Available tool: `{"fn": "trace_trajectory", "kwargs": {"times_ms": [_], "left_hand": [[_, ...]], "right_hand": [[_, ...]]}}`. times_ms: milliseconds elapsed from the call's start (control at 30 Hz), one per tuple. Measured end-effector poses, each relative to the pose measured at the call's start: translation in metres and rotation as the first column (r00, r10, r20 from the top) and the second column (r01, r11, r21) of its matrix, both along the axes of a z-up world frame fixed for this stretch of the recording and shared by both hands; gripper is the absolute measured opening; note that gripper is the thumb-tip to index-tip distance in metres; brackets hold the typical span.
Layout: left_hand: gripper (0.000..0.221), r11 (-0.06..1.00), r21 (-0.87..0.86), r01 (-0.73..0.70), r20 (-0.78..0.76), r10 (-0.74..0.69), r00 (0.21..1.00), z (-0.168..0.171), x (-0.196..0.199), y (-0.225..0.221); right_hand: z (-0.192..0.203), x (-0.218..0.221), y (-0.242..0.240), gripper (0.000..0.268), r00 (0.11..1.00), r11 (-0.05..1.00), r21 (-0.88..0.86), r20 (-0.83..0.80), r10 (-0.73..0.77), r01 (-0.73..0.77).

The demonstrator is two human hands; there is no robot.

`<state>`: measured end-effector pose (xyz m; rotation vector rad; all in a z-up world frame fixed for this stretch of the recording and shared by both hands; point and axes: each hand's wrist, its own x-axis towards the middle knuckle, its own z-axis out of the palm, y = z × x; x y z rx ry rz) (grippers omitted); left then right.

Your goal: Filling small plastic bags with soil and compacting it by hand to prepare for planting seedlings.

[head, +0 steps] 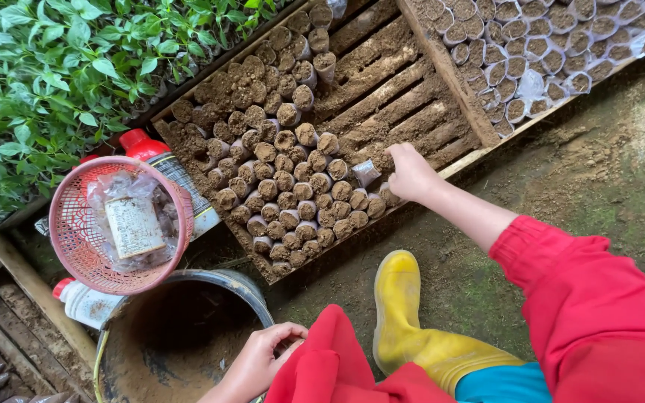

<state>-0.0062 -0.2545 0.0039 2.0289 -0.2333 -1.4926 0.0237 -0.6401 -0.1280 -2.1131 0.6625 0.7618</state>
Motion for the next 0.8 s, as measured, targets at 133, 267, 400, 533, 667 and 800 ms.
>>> {"fn": "trace_trajectory", "kwargs": {"times_ms": [133,267,400,533,667,800], "left_hand": [[0.016,0.999,0.051,0.012,-0.02,-0.011,1.0,0.003,0.003,-0.004],[0.014,0.999,0.037,-0.01,-0.041,0.011,0.999,0.001,0.004,-0.004],[0.015,1.0,-0.008,-0.028,-0.042,0.027,0.999,-0.005,0.005,0.001],[0.016,0.999,-0.021,-0.039,-0.054,0.037,0.998,-0.007,0.006,0.004],[0.017,0.998,-0.041,-0.045,-0.072,0.042,0.997,-0.011,0.007,0.009],[0.017,0.998,-0.054,-0.044,-0.081,0.04,0.996,-0.01,0.007,0.011]], "right_hand": [[-0.023,0.01,0.009,0.08,0.999,0.999,0.008,0.004,-0.033,0.033],[-0.038,0.009,0.021,0.07,0.996,0.994,0.104,0.078,-0.048,0.04],[-0.08,0.003,0.025,0.052,0.977,0.999,0.048,0.209,-0.028,0.018],[-0.081,0.005,0.032,0.049,0.973,0.999,0.04,0.231,-0.021,0.012],[-0.06,0.01,0.043,0.026,0.954,0.997,-0.038,0.29,0.071,-0.063],[-0.044,0.009,0.05,0.039,0.937,0.974,-0.087,0.267,0.225,-0.209]]}}
